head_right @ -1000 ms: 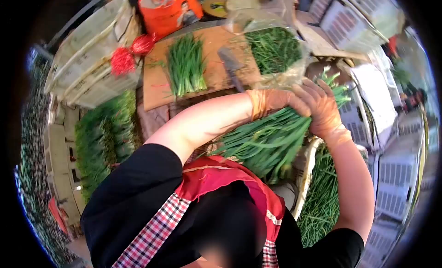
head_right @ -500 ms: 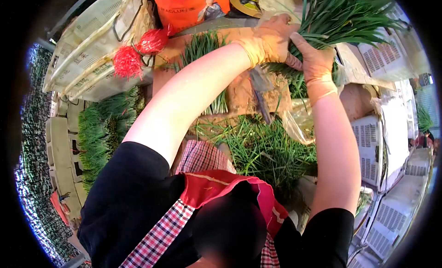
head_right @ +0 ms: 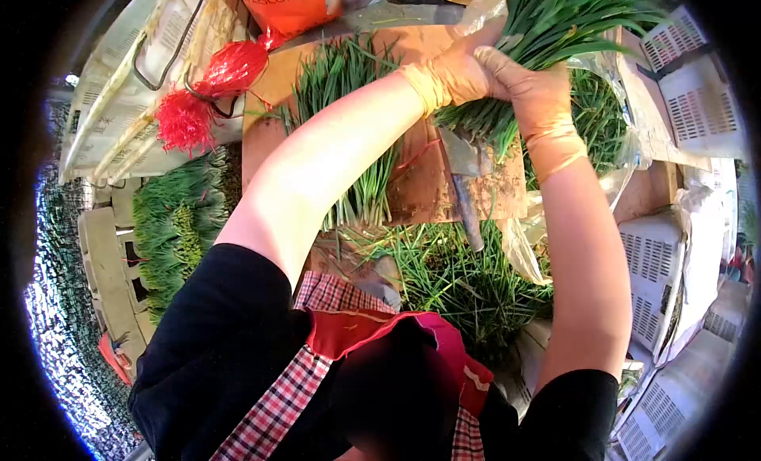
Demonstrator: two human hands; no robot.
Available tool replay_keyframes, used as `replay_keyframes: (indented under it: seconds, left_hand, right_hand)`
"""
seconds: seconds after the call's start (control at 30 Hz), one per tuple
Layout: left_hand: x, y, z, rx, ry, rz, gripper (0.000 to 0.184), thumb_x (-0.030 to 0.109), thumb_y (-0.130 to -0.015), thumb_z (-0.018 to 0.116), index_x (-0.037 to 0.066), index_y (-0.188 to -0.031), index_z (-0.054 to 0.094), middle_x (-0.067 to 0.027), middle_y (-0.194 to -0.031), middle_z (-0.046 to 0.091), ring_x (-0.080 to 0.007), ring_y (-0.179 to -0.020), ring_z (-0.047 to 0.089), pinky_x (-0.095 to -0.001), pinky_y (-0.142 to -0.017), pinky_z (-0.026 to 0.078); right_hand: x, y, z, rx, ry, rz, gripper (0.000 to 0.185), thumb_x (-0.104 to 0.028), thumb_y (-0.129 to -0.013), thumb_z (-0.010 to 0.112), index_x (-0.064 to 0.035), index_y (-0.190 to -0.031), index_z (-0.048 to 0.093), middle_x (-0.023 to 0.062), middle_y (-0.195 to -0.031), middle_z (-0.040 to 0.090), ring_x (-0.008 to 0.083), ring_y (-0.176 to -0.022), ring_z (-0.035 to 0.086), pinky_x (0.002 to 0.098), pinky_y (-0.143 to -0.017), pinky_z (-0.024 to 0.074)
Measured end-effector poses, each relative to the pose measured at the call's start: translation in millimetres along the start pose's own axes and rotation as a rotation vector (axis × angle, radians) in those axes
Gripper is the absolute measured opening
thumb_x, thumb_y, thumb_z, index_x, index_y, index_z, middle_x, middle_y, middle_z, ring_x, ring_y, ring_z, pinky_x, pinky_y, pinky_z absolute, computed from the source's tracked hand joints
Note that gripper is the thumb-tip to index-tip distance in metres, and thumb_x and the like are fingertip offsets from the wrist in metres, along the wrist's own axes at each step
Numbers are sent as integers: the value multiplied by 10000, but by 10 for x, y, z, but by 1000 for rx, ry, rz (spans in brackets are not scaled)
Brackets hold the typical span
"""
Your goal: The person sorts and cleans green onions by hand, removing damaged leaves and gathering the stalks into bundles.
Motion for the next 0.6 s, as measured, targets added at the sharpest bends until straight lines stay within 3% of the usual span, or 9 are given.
replay_keyframes:
  seconds: [0.1,0.23,0.27,0.3,0.37,0.4,0.5,0.57,0.6]
  left_hand:
    - [324,-102,-7,-46,-56,172,872,84,-646,781,88,-1362,282,-69,-1245,492,-167,-1102,482,-311,-917,445]
    - [115,51,-4,-17,42,37,1082,222,-481,885,53,-1358,273,-97,-1279,463,-217,-1127,480,-354,-931,447]
    - [-33,39,48,-75,-17,-88,1097,230,-484,881,50,-1366,255,-123,-1300,440,-252,-1169,446,-359,-962,421]
    - [0,36,101,-101,-50,-123,1121,251,-483,876,49,-1377,231,-155,-1321,412,-291,-1204,407,-366,-989,391]
    - [317,9,183,-155,-159,-116,1114,270,-497,865,36,-1377,224,-181,-1328,401,-315,-1204,390,-366,-1005,363]
    - [589,-16,213,-180,-234,-75,1082,267,-513,859,24,-1365,241,-174,-1314,418,-302,-1167,412,-358,-994,366]
    - [1287,32,355,-333,-612,-225,1000,334,-527,836,-8,-1326,343,-162,-1279,484,-270,-1156,469,-348,-960,385]
    - [1815,108,383,-174,-714,253,991,377,-515,827,-3,-1311,376,-170,-1251,509,-280,-1182,459,-368,-974,373]
    - [1950,121,348,-226,-248,-62,899,293,-548,822,15,-1298,411,-136,-1235,523,-241,-1150,480,-360,-975,371]
  right_hand:
    - [-357,71,45,-50,48,-118,318,-55,-711,757,-4,-981,596,45,-927,624,130,-778,601,242,-687,512]
    - [-104,233,73,-102,-170,235,478,-14,-678,771,-20,-1086,524,48,-972,589,138,-772,601,255,-634,559]
    - [-34,161,3,-110,30,35,543,-10,-670,774,-42,-1135,496,41,-987,575,141,-762,600,263,-588,562]
    - [-193,289,78,-10,-55,367,568,-6,-665,776,-43,-1154,491,35,-984,573,154,-816,599,280,-651,550]
    - [-427,363,83,-1,-196,212,527,6,-663,773,-29,-1127,525,39,-992,585,153,-880,588,277,-750,514]
    - [-482,320,-18,22,-73,-52,464,5,-679,755,-22,-1098,558,54,-1004,602,151,-916,580,276,-803,479]
    - [-1111,555,-117,46,-142,-196,418,-8,-708,727,-12,-1094,568,71,-1024,610,155,-906,585,286,-799,480]
    - [-1310,702,-307,24,-80,-166,393,-21,-726,705,-9,-1096,573,70,-1026,616,158,-914,587,297,-815,469]
    - [-1363,801,-365,49,-1,-134,383,-31,-728,705,-11,-1089,579,59,-1012,622,157,-908,588,296,-823,465]
Point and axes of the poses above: each hand's wrist, its own y-axis away from the middle knuckle, its own z-axis out of the palm, x = y × z, the point moved 4 cm from there along -y, towards the middle knuckle
